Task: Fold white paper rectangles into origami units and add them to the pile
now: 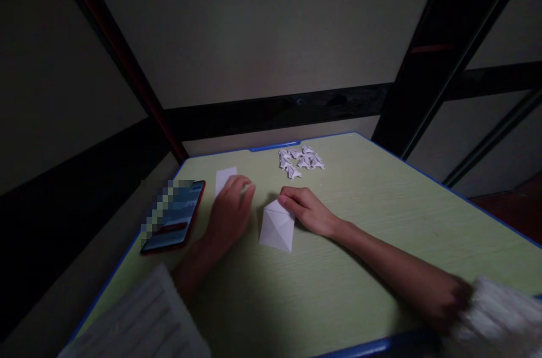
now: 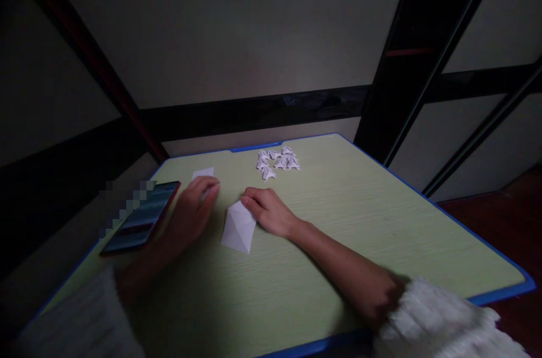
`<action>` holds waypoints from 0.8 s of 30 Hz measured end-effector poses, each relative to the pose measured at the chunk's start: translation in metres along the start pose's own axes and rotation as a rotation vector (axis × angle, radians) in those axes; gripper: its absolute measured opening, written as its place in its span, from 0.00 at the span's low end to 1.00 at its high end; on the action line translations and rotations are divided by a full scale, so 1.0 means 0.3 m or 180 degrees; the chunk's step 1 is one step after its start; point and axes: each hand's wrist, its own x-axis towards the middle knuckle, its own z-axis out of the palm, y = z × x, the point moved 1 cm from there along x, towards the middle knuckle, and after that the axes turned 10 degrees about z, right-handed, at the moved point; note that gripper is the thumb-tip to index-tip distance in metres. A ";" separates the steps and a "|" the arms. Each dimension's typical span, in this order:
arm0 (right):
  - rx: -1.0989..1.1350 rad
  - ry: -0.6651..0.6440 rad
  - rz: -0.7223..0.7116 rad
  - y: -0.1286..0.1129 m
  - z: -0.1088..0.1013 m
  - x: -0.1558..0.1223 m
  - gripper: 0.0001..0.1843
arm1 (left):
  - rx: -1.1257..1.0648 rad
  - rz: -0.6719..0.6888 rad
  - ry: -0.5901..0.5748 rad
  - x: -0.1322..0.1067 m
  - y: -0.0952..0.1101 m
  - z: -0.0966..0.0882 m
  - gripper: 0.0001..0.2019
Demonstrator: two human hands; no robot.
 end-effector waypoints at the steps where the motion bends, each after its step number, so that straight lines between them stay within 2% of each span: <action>1: 0.0050 -0.0056 0.0003 0.001 0.001 0.001 0.15 | -0.0488 -0.0055 -0.0284 -0.001 0.020 0.015 0.16; 2: 0.0104 -0.0097 0.0016 0.003 0.001 0.002 0.15 | -0.0897 -0.0196 -0.0509 -0.003 0.037 0.029 0.17; 4: 0.0225 -0.0133 0.0058 0.007 0.002 0.004 0.15 | -0.1592 -0.0427 -0.0690 -0.009 0.057 0.054 0.17; 6: 0.0345 -0.0149 0.0100 0.010 0.002 0.006 0.14 | -0.2035 -0.0463 -0.0731 -0.013 0.061 0.071 0.16; 9: 0.0430 -0.0177 0.0121 0.008 0.003 0.006 0.14 | -0.2324 -0.0423 -0.0674 -0.014 0.053 0.081 0.15; 13: 0.0356 -0.0056 0.0164 -0.004 0.007 0.006 0.14 | -0.2276 -0.0467 -0.0609 -0.013 0.049 0.075 0.14; 18: 0.0333 0.0168 0.0339 -0.005 0.007 0.013 0.18 | -0.2071 -0.0751 -0.0477 -0.008 0.055 0.062 0.15; 24: 0.0680 -0.0013 0.0381 0.008 0.004 0.016 0.19 | -0.1730 -0.0735 -0.0099 -0.006 0.036 0.051 0.17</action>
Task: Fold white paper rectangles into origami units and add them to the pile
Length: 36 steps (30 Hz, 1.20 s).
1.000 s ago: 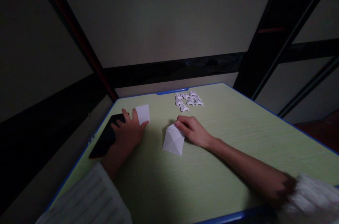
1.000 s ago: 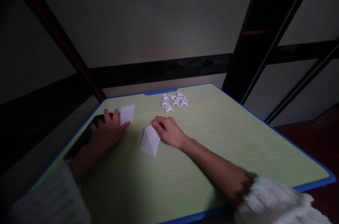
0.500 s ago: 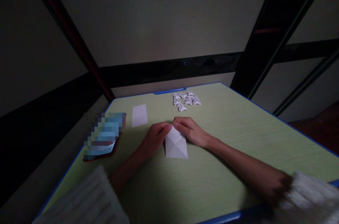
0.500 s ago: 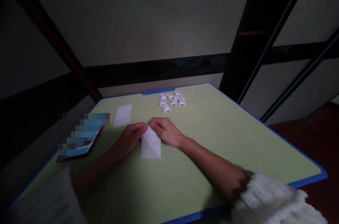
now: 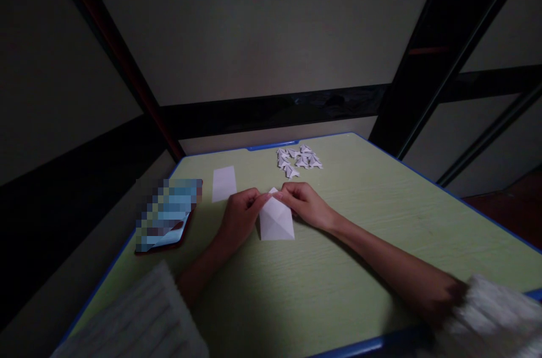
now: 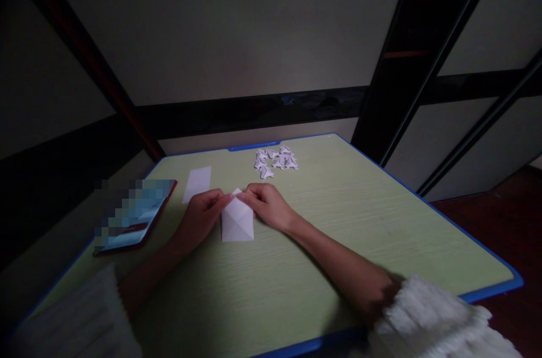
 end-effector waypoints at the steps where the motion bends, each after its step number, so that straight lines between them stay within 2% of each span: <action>1: 0.0008 -0.0028 -0.0043 0.000 -0.001 0.000 0.18 | 0.0044 0.0018 0.0031 0.001 -0.003 -0.003 0.17; 6: 0.0059 0.0097 -0.0149 -0.004 -0.006 0.002 0.17 | -0.0151 0.0012 -0.0012 0.002 -0.006 -0.007 0.18; 11: 0.0402 -0.0193 -0.0026 -0.001 -0.008 0.002 0.20 | -0.0621 -0.0157 -0.0422 0.003 -0.007 -0.003 0.17; 15: 0.0465 -0.0176 -0.0035 0.004 -0.009 0.001 0.20 | -0.0815 -0.0127 -0.0663 0.003 -0.013 0.004 0.16; 17: 0.0546 -0.0136 0.0013 0.004 -0.005 0.002 0.20 | -0.0753 -0.0073 -0.0579 0.004 -0.015 0.005 0.15; 21: 0.0819 -0.0283 0.0255 0.004 0.007 0.010 0.18 | -0.0601 -0.0080 -0.0147 0.008 -0.024 -0.001 0.15; 23: 0.0978 -0.0164 0.0335 0.003 0.006 0.015 0.17 | -0.0667 -0.0179 -0.0033 0.008 -0.031 -0.003 0.15; 25: 0.1162 0.0172 0.0333 0.002 -0.002 0.019 0.16 | -0.0747 -0.0308 0.0003 0.007 -0.033 -0.005 0.14; 29: 0.1560 0.0745 0.0282 -0.002 -0.020 0.020 0.16 | -0.0765 -0.0447 -0.0241 -0.001 -0.020 -0.001 0.13; 33: 0.1590 0.0760 0.0306 -0.002 -0.023 0.020 0.20 | -0.0815 -0.0478 -0.0695 -0.008 -0.003 0.007 0.10; 36: 0.1485 0.0549 0.0251 0.000 -0.019 0.020 0.20 | -0.1027 -0.0506 -0.0579 -0.006 -0.008 0.010 0.10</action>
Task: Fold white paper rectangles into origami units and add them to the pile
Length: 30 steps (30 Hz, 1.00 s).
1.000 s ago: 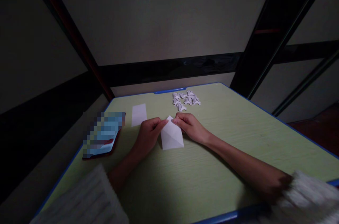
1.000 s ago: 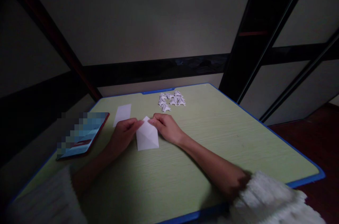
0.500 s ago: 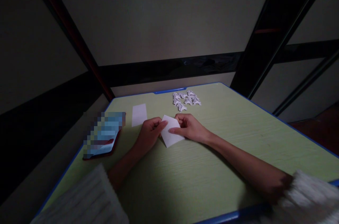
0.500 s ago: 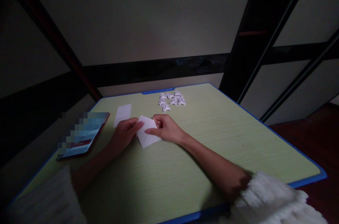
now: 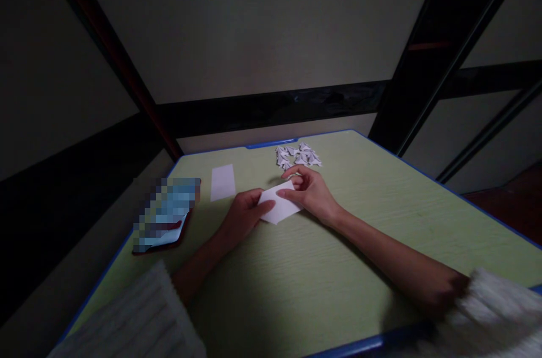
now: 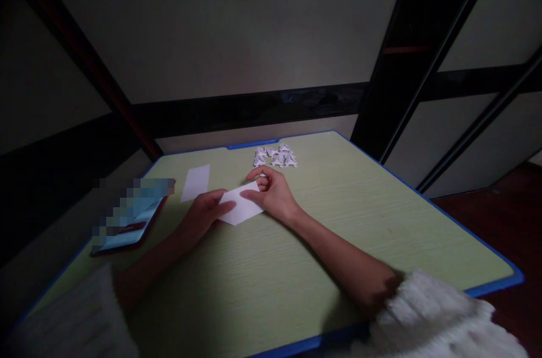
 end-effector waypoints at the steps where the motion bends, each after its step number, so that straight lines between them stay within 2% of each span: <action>1: -0.0012 -0.0069 0.0013 0.001 0.002 -0.001 0.20 | -0.0057 0.0002 0.0108 0.002 -0.003 -0.001 0.11; 7: -0.0280 -0.0258 0.0200 0.010 0.019 -0.008 0.27 | 0.0017 0.0099 0.0851 0.006 -0.001 -0.009 0.12; 12: 0.0020 0.0007 0.0256 0.016 0.016 0.000 0.18 | 0.0299 0.0230 0.1064 0.004 0.009 -0.010 0.13; 15: 0.0155 -0.0145 0.0270 0.012 0.018 -0.003 0.14 | 0.0376 0.0208 0.1051 0.001 0.012 -0.007 0.14; 18: -0.0041 -0.0329 0.0266 0.008 0.023 -0.012 0.12 | 0.0207 0.0114 0.0890 -0.002 0.015 0.001 0.13; 23: -0.0343 -0.0127 0.0125 0.011 0.008 -0.011 0.11 | -0.0031 0.0049 0.0465 -0.005 0.014 0.014 0.12; 27: -0.0296 -0.0291 0.0172 0.015 -0.004 0.000 0.11 | -0.0310 0.0022 0.0584 -0.004 0.006 0.010 0.08; 30: -0.0182 -0.0412 0.0127 0.014 -0.011 0.006 0.10 | -0.0702 -0.0021 0.0612 0.000 -0.002 0.006 0.10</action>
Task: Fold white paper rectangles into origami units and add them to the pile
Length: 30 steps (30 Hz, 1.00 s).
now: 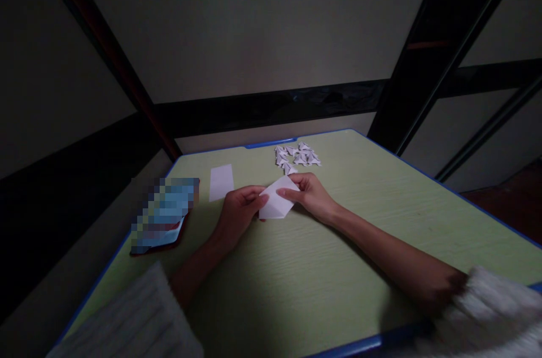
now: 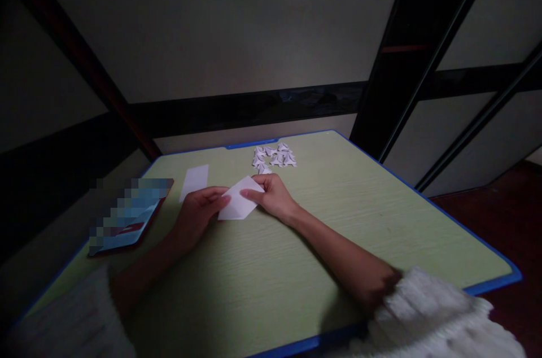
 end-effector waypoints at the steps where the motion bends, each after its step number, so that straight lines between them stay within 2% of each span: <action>1: 0.0015 -0.0020 -0.0021 -0.001 -0.003 0.000 0.10 | -0.0126 -0.0031 -0.0008 0.001 -0.002 -0.001 0.10; 9: -0.0058 -0.0079 -0.0165 -0.009 -0.018 -0.001 0.04 | -0.0343 -0.0028 0.0163 0.008 -0.018 -0.016 0.09; 17: -0.0083 -0.0017 -0.0200 -0.005 -0.024 0.000 0.06 | -0.0437 -0.0028 0.0128 0.005 -0.006 -0.013 0.04; 22: -0.0022 -0.0082 -0.0212 -0.009 -0.022 0.001 0.08 | -0.0230 0.0090 0.0145 0.004 0.003 -0.015 0.03; 27: -0.0025 -0.0091 -0.0228 -0.012 -0.017 0.001 0.06 | 0.0049 0.0254 0.0000 0.002 0.017 -0.013 0.03; 30: -0.0017 -0.0084 -0.0219 -0.012 -0.019 0.002 0.06 | 0.0248 0.0280 0.0069 0.002 0.024 -0.007 0.04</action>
